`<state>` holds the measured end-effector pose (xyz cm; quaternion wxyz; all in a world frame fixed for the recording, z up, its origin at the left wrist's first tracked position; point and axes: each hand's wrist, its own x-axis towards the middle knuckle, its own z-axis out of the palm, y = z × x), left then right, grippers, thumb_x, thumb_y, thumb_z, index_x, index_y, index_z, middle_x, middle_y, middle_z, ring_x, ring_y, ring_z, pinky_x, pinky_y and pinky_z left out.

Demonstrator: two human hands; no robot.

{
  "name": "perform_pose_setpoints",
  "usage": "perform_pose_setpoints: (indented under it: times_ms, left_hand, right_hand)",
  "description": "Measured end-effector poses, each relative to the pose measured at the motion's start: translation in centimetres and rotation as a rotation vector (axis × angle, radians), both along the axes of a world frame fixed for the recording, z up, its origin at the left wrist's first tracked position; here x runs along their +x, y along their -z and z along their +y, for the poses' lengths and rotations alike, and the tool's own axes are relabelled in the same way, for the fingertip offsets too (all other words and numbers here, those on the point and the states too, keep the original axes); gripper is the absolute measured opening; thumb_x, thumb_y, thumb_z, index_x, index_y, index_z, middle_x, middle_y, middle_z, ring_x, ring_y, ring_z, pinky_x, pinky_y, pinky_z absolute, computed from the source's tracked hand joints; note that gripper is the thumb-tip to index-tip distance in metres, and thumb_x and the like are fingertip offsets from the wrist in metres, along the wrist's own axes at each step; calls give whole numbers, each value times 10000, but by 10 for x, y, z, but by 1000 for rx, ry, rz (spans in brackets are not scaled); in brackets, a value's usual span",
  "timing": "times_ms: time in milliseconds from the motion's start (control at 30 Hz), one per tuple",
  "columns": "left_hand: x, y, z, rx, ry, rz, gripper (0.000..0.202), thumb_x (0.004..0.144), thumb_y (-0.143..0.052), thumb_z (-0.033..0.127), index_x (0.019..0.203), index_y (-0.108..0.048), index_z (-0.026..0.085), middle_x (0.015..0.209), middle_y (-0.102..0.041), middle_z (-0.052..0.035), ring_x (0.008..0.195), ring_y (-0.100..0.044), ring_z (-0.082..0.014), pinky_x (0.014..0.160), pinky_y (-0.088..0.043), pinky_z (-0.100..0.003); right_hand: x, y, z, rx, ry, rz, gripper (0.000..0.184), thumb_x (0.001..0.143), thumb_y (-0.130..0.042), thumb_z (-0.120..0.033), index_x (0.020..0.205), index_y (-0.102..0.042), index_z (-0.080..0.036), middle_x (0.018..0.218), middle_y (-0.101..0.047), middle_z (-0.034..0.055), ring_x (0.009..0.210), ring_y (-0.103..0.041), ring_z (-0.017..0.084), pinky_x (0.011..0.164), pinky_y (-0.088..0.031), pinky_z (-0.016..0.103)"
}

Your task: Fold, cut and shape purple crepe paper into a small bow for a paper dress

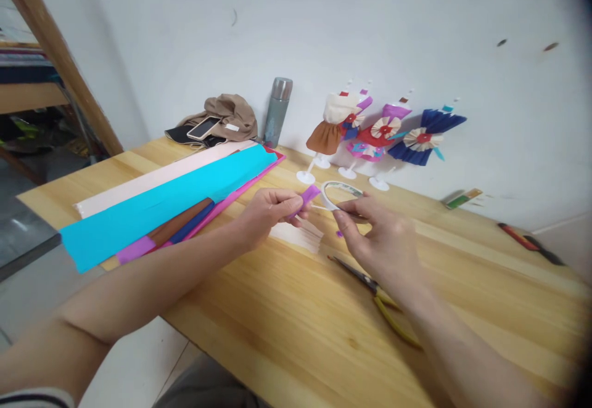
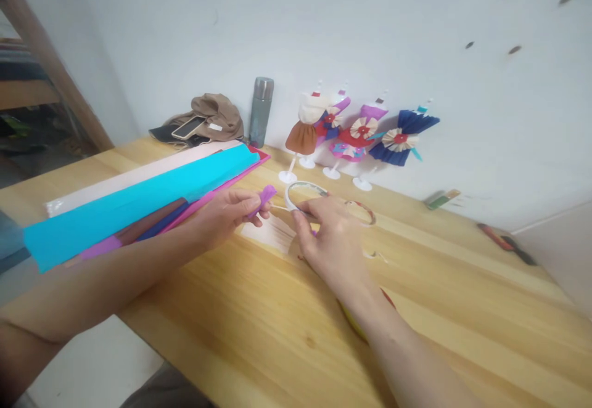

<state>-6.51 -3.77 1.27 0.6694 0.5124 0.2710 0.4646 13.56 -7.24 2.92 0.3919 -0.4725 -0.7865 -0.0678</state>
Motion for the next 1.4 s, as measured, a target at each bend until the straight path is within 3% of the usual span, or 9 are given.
perform_pose_setpoints:
  times_ms: [233,467,667,867,1000,1133,1267,1400]
  left_hand:
    - [-4,0,12,-159,-150,-129,142,770,-728,249,784,-720,108,932,-691,-88,730,-605,-103,629,-491,-217]
    - [0,4,7,-211,22,-75,191,806,-703,258,697,-698,101,928,-680,-103,838,-622,-138,672,-496,-216]
    - [0,4,6,-245,100,-142,172,770,-751,265,748,-714,98,1053,-679,-115,755,-619,-105,632,-495,-205]
    - [0,8,7,-183,92,-117,197,779,-743,287,767,-713,92,909,-686,-91,739,-629,-108,667,-501,-226]
    - [3,6,3,-120,-14,20,170,811,-687,241,727,-712,96,788,-689,-72,694,-635,-113,646,-513,-232]
    - [5,2,-4,52,-151,233,183,846,-609,206,728,-721,123,700,-694,-45,651,-638,-119,612,-515,-225]
    - [5,2,-7,295,-270,368,198,852,-596,227,724,-726,151,705,-697,-32,652,-629,-121,598,-507,-216]
    - [2,0,-6,374,-272,331,202,863,-562,234,860,-752,166,803,-713,-40,708,-645,-131,603,-525,-215]
  right_hand:
    - [1,-1,2,181,55,-91,155,868,-539,-221,725,-588,-250,645,-650,27,645,-628,217,947,-484,539]
    - [-2,4,0,152,8,-147,176,903,-517,-214,742,-566,-266,651,-658,18,674,-634,219,972,-468,514]
    - [-4,5,-1,141,-27,-141,162,911,-526,-220,762,-573,-265,671,-662,23,668,-628,214,957,-474,506]
    - [-7,7,-1,146,-14,-132,147,892,-533,-225,759,-590,-254,666,-661,12,664,-631,199,960,-473,502]
    - [-9,10,-1,146,-14,-123,149,891,-532,-238,757,-597,-249,681,-671,20,670,-635,203,962,-471,510]
    - [-7,12,1,159,2,-131,152,894,-526,-234,758,-593,-250,680,-679,22,657,-637,203,955,-476,507]
    - [-3,12,3,141,12,-123,144,886,-530,-231,761,-598,-247,681,-690,24,660,-653,207,935,-485,501]
    - [-2,12,5,82,-2,-98,150,883,-539,-239,750,-607,-248,664,-688,23,666,-658,217,913,-484,502]
